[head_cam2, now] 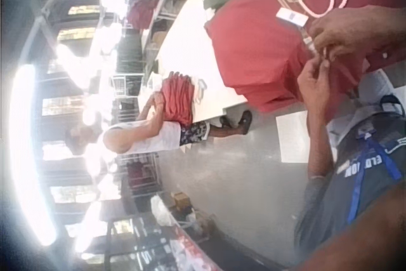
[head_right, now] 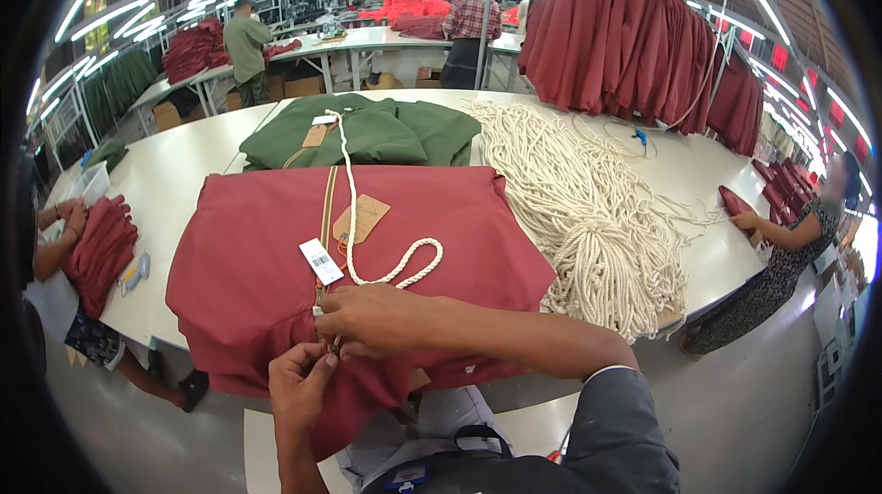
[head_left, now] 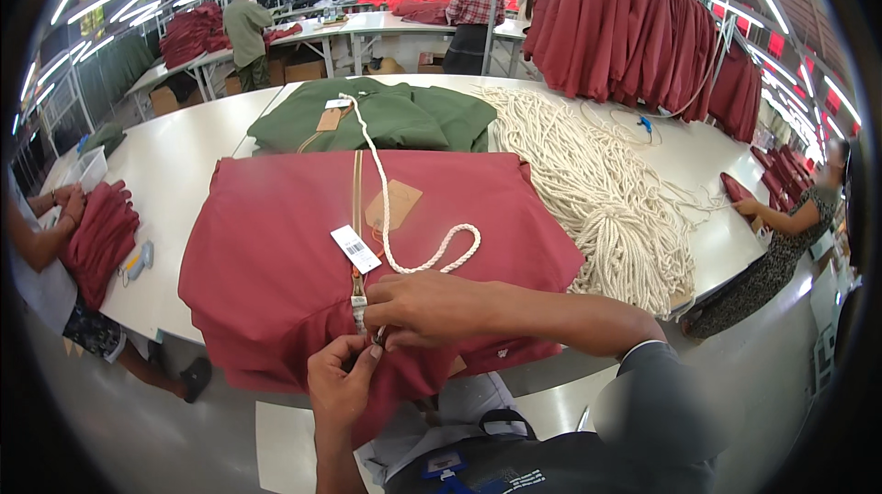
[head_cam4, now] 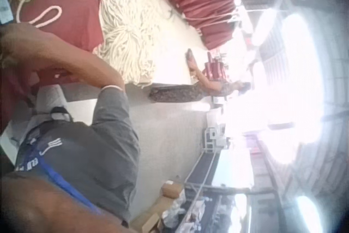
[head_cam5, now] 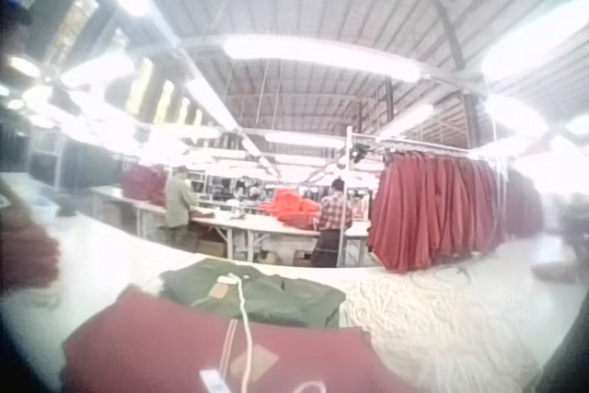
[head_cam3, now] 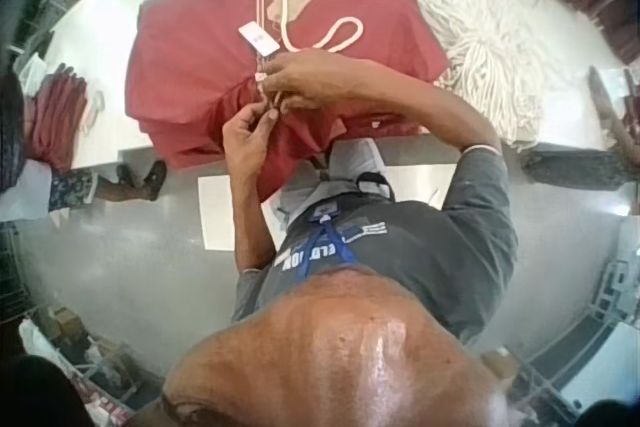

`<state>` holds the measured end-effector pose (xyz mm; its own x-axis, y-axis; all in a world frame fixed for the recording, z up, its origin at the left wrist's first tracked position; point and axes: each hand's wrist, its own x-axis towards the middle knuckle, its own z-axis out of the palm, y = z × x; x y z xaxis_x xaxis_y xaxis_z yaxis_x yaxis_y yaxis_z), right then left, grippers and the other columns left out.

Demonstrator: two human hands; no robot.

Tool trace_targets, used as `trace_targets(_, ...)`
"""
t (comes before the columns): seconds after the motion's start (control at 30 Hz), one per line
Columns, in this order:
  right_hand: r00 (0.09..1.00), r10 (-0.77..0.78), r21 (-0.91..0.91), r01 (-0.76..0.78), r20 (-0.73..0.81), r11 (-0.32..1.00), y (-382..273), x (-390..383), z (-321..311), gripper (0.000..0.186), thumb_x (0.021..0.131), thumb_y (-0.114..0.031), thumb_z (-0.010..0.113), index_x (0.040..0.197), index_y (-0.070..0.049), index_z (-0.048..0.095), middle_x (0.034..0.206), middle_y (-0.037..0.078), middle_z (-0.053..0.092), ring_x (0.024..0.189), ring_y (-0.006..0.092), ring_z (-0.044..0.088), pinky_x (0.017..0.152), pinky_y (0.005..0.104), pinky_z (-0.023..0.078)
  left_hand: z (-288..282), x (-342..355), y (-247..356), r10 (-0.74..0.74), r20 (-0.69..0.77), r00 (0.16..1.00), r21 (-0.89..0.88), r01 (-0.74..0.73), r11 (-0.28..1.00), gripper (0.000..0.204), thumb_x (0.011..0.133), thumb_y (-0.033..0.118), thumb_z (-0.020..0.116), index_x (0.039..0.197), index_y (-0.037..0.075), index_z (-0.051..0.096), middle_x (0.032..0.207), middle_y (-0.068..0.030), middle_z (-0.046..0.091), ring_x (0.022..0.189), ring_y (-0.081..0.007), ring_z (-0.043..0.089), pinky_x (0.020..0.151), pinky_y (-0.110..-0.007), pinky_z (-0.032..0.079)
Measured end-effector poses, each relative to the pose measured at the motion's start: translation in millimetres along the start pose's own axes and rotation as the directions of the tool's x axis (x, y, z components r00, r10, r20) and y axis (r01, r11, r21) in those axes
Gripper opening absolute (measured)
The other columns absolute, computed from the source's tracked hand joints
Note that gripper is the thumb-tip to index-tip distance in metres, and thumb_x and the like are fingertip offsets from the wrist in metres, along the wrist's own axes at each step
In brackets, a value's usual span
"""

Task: The person cuts a white cord with scissors, threads it through a red garment using a metal tool, and ties a knot to secure it. The finished garment is placed on a stack of similar items.

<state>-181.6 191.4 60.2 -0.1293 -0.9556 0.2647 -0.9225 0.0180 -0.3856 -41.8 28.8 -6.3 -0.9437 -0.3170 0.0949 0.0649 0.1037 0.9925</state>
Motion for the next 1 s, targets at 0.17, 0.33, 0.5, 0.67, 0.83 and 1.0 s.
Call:
trace_targets(0.17, 0.983, 0.182, -0.020, -0.182, 0.016, 0.983, 2.2, -7.0, -9.0, 0.017, 0.090, -0.017, 0.069, 0.100, -0.005, 0.063, 0.097, 0.012, 0.064, 0.094, 0.0335, 0.065, 0.077, 0.0475, 0.053, 0.1, 1.1, 1.2, -0.052, 0.014, 0.999, -0.011, 0.052, 0.999, 0.010, 0.092, 0.004, 0.074, 0.095, -0.004, 0.073, 0.076, 0.0045, 0.065, 0.071, -0.0012, 0.052, 0.062, -0.021, 0.041)
trace_targets(0.33, 0.991, 0.122, 0.129, -0.113, -0.063, 0.985, 0.7, -9.2, 0.9, 0.016, 0.087, -0.016, 0.070, 0.096, -0.004, 0.063, 0.094, 0.012, 0.065, 0.089, 0.0349, 0.067, 0.077, 0.0487, 0.053, -0.2, 4.5, 1.2, -0.072, 0.088, 0.994, -0.104, 0.081, 0.991, 0.008, 0.093, 0.002, 0.071, 0.098, -0.004, 0.071, 0.080, 0.0036, 0.066, 0.072, -0.0007, 0.052, 0.063, -0.019, 0.041)
trace_targets(0.5, 0.991, 0.113, 0.198, -0.096, -0.078, 0.976, 3.6, -7.4, 10.6, 0.012, 0.085, -0.013, 0.070, 0.091, -0.003, 0.067, 0.092, 0.012, 0.067, 0.089, 0.0341, 0.068, 0.077, 0.0469, 0.053, -0.9, 6.9, -1.4, -0.075, 0.100, 0.992, -0.128, 0.088, 0.988, 0.007, 0.094, -0.002, 0.069, 0.101, -0.004, 0.068, 0.081, 0.0035, 0.064, 0.070, -0.0006, 0.051, 0.063, -0.018, 0.039)
trace_targets(0.67, 0.987, 0.084, 0.227, -0.051, -0.137, 0.973, 5.8, -11.1, 11.0, 0.010, 0.087, -0.010, 0.070, 0.094, -0.004, 0.069, 0.093, 0.011, 0.065, 0.089, 0.0318, 0.067, 0.077, 0.0444, 0.052, -2.6, 5.6, -2.4, -0.052, 0.094, 0.994, -0.139, 0.065, 0.988, 0.007, 0.094, 0.000, 0.069, 0.099, -0.003, 0.067, 0.080, 0.0035, 0.063, 0.068, -0.0008, 0.049, 0.061, -0.018, 0.037)
trace_targets(0.83, 0.969, 0.164, 0.332, -0.096, -0.185, 0.939, 10.8, -16.0, 13.4, 0.011, 0.086, -0.010, 0.071, 0.093, -0.003, 0.069, 0.089, 0.012, 0.065, 0.087, 0.0330, 0.066, 0.076, 0.0460, 0.052, -0.8, 5.2, -4.0, -0.033, 0.087, 0.996, -0.144, 0.045, 0.989, 0.009, 0.094, 0.003, 0.071, 0.100, -0.003, 0.067, 0.078, 0.0045, 0.061, 0.067, -0.0003, 0.048, 0.060, -0.017, 0.034)
trace_targets(1.0, 0.958, 0.125, 0.312, -0.040, -0.257, 0.949, 8.6, -13.2, 30.8, 0.010, 0.083, -0.009, 0.071, 0.088, -0.001, 0.068, 0.087, 0.014, 0.066, 0.084, 0.0341, 0.067, 0.074, 0.0456, 0.052, -2.2, 7.2, -6.0, -0.051, 0.071, 0.996, -0.119, 0.060, 0.991, 0.009, 0.094, 0.000, 0.070, 0.101, -0.004, 0.066, 0.080, 0.0025, 0.064, 0.069, -0.0011, 0.052, 0.063, -0.017, 0.037)
